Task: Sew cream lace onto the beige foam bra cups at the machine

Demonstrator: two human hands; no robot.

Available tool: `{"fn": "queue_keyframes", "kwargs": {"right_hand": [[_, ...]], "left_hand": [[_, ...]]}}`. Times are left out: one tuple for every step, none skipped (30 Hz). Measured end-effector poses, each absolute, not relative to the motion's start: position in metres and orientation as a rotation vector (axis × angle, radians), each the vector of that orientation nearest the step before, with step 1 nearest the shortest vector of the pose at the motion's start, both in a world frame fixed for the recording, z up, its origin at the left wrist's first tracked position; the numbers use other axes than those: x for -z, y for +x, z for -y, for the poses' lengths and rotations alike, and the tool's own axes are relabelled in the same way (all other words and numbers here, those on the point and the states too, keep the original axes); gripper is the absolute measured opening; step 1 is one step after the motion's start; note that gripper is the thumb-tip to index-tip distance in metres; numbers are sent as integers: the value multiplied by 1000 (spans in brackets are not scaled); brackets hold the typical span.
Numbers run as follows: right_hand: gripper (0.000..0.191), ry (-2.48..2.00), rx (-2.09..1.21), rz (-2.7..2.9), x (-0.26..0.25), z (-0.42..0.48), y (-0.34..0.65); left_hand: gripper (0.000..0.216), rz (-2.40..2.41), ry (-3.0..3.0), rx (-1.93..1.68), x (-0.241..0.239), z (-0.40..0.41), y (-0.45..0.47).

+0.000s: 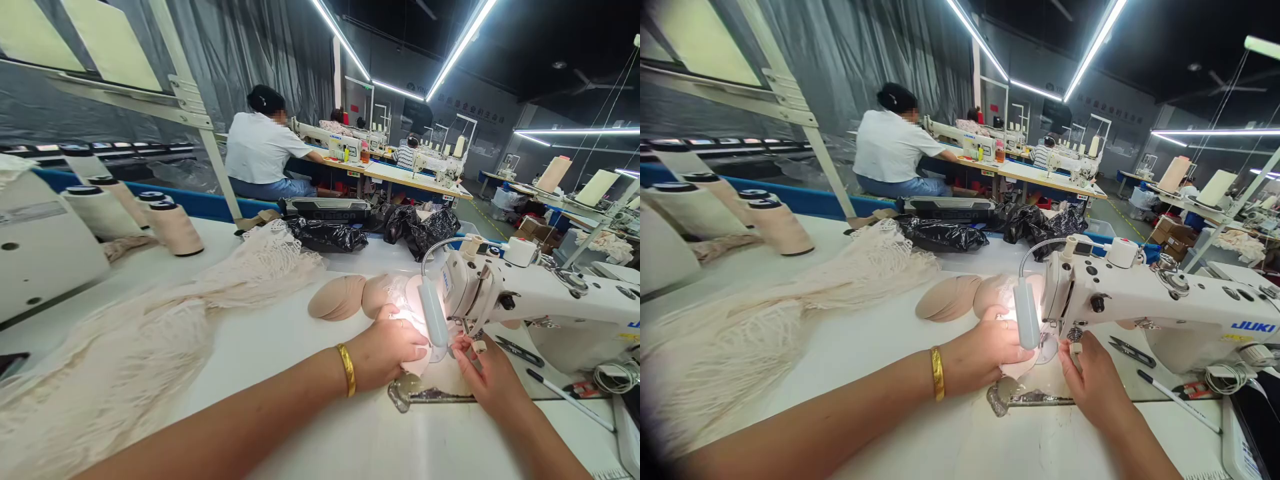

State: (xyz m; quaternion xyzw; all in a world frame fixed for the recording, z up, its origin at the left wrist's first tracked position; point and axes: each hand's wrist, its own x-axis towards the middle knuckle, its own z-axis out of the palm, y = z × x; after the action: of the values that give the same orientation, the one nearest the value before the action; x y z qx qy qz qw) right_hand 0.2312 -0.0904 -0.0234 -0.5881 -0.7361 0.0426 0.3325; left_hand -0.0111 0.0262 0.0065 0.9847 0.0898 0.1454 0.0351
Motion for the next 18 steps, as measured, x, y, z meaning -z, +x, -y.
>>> {"fn": "queue_keyframes", "kwargs": {"right_hand": [[17, -1535, -101, 1934, 23, 90, 232], [17, -1538, -91, 1942, 23, 91, 231], [17, -1545, -77, 1944, 22, 91, 230], [17, -1554, -67, 1947, 21, 92, 229], [17, -1562, -65, 1960, 20, 93, 228], [17, -1569, -72, 1986, 18, 94, 226], [17, -1571, -86, 2023, 16, 95, 224], [16, -1564, -107, 2070, 13, 96, 223], [17, -1543, -134, 2122, 11, 97, 221], [18, -1506, -165, 2176, 9, 98, 220], [19, -1458, -194, 2226, 7, 99, 219], [20, -1409, -218, 2270, 5, 99, 218], [20, -1371, -240, 2309, 3, 100, 217], [20, -1353, -255, 2339, 2, 101, 216], [20, -1352, -266, 2361, 2, 101, 215], [19, -1362, -274, 2376, 1, 102, 215], [19, -1376, -280, 2383, 2, 102, 214], [19, -1389, -284, 2383, 2, 102, 214]], "left_hand": [[37, -279, 3039, -455, -6, -26, -11], [33, -283, 3053, -463, -6, -26, -11], [30, -287, 3066, -470, -6, -26, -12], [27, -292, 3077, -478, -6, -26, -12], [25, -294, 3087, -486, -6, -25, -12], [23, -294, 3096, -496, -7, -24, -12], [21, -293, 3105, -507, -7, -22, -12], [18, -288, 3115, -518, -7, -21, -12], [14, -284, 3125, -530, -7, -19, -12], [11, -280, 3134, -541, -7, -16, -12], [11, -274, 3140, -551, -7, -13, -12], [14, -266, 3143, -559, -7, -10, -13], [18, -253, 3145, -566, -7, -7, -13], [20, -237, 3148, -570, -7, -5, -13], [20, -221, 3154, -573, -6, -2, -13], [20, -205, 3162, -577, -6, 0, -14], [19, -195, 3172, -582, -6, 1, -14], [18, -191, 3182, -588, -6, 2, -14]]}}
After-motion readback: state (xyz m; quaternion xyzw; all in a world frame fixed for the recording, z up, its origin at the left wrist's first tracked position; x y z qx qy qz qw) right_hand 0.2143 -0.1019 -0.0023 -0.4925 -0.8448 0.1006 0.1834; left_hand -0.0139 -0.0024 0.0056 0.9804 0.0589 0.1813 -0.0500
